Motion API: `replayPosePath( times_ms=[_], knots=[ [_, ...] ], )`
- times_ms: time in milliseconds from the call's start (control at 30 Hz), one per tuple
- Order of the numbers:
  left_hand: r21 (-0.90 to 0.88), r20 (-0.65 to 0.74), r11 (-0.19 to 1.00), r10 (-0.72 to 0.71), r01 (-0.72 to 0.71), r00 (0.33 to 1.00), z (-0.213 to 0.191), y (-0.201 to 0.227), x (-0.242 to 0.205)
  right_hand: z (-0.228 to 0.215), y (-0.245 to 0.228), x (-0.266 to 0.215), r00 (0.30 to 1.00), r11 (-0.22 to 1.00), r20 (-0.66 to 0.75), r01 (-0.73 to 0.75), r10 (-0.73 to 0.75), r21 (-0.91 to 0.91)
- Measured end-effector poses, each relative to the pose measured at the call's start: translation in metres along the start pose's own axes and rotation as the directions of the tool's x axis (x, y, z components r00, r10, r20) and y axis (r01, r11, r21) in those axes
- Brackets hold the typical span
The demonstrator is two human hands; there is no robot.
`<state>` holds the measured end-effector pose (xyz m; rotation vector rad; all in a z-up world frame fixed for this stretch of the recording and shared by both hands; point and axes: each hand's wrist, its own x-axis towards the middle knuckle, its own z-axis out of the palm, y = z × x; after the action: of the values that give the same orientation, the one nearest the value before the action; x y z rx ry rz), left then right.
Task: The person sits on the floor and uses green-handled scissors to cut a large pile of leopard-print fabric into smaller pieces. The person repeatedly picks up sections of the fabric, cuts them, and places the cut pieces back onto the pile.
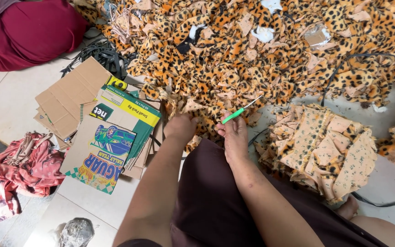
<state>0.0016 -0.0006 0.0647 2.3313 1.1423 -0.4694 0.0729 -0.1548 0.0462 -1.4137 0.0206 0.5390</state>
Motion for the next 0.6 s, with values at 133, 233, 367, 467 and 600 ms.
replayPosePath(
  times_ms=[133,233,367,467,600],
  knots=[
    [0.043,0.035,0.999,0.012,-0.013,0.999,0.003,0.014,-0.007,-0.003,0.006,0.002,0.999,1.000,-0.027,0.021,-0.021,-0.004],
    [-0.096,-0.122,0.993,0.051,-0.063,0.991,-0.024,0.021,-0.018,-0.002,0.007,0.002,1.000,0.999,-0.019,0.018,-0.018,-0.028],
    [-0.244,-0.398,0.930,0.162,-0.274,0.903,-0.073,0.022,-0.035,-0.002,0.006,0.001,1.000,0.998,0.005,0.031,-0.030,-0.050],
    [-0.513,-0.488,0.748,0.151,-0.422,0.860,-0.098,0.026,-0.050,-0.002,0.002,-0.002,0.999,0.997,0.007,0.033,-0.032,-0.071],
    [-0.867,-0.409,0.273,0.088,-0.417,0.908,-0.107,0.022,-0.046,0.002,-0.010,-0.011,0.999,0.996,0.005,0.035,-0.035,-0.082]
  ],
)
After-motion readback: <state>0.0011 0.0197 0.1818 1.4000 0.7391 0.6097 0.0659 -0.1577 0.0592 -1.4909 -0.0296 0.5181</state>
